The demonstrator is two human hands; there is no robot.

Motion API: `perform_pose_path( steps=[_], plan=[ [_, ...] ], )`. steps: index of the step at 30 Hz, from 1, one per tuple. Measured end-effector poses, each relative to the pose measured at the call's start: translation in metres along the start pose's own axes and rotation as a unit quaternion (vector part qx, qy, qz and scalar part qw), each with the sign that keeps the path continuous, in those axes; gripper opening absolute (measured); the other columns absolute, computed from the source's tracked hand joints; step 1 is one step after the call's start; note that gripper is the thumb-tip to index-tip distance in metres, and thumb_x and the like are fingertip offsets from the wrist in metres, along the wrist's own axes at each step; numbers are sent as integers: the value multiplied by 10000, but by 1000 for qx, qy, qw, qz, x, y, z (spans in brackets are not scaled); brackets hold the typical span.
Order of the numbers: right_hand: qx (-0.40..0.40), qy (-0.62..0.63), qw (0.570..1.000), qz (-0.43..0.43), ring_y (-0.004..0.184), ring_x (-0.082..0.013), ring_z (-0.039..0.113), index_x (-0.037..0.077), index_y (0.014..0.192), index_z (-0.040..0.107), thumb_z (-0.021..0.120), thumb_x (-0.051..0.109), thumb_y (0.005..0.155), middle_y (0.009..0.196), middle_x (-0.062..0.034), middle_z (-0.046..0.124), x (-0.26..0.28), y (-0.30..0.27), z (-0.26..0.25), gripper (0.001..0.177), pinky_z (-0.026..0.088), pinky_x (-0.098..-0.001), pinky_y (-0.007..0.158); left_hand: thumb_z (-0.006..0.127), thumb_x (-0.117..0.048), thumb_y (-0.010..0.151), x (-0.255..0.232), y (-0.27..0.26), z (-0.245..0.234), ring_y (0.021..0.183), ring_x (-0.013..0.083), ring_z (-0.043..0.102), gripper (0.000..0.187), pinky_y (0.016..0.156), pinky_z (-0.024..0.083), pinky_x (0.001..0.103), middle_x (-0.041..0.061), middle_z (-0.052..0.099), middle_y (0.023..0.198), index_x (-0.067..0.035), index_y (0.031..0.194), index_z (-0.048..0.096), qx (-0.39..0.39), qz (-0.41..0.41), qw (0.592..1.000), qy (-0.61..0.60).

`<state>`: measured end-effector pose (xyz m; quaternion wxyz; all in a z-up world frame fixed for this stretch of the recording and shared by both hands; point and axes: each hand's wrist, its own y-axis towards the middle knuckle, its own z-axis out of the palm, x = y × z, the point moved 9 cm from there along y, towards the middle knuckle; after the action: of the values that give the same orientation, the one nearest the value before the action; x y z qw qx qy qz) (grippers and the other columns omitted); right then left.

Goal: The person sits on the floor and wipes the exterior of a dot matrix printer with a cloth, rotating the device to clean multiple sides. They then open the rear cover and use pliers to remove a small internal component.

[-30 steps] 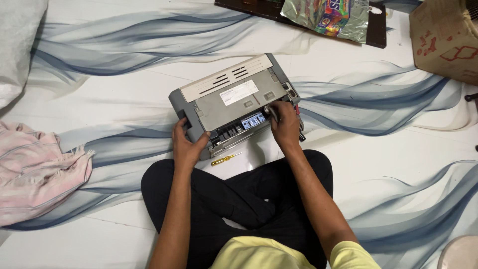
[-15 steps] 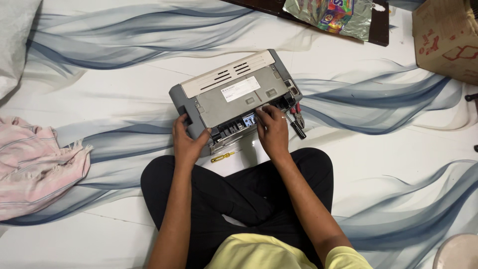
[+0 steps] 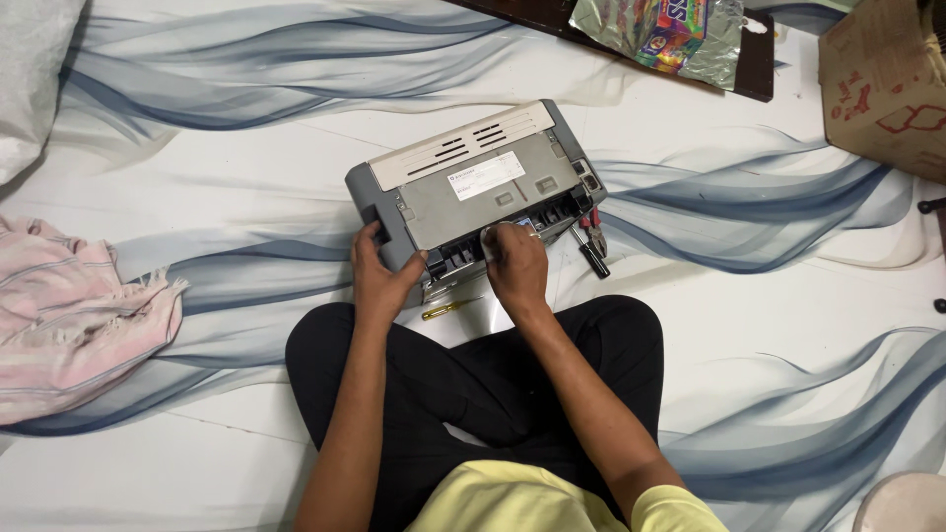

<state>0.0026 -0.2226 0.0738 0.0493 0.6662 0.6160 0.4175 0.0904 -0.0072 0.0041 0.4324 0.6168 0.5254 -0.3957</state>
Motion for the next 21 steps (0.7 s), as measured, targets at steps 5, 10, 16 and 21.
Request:
perform_pose_path(
  steps=[5,10,16,21],
  plan=[
    [-1,66,997,-48,830,-311,644,65,903,637,721,-83,740,857,-82,679,37,-7,8,236,493,-435,737,861,-271,738,-3,2,-1,1277,354,560,873,1040,495,433,224,454,1447,33,1433,428,-1,1,1000,-1],
    [54,302,934,185,834,-242,693,40,963,618,657,-130,785,970,-49,717,15,-16,35,248,560,-320,709,852,-274,754,-7,-1,-4,1275,348,562,845,1031,499,429,209,460,1459,29,1429,445,4,3,1000,-9],
    [115,108,987,9,1049,-283,668,43,1116,659,664,-97,751,1046,-98,727,41,-21,18,390,483,-437,948,839,-261,759,-10,1,-4,1297,340,552,818,1062,475,424,202,494,1450,33,1419,456,-2,13,1000,-3],
    [125,37,989,-72,1191,-289,627,46,1192,657,658,-20,863,1125,-112,722,55,-31,18,336,420,-456,1058,818,-255,781,-10,2,-4,1344,341,506,812,1103,428,422,201,498,1461,33,1443,448,9,15,1000,6]
  ],
)
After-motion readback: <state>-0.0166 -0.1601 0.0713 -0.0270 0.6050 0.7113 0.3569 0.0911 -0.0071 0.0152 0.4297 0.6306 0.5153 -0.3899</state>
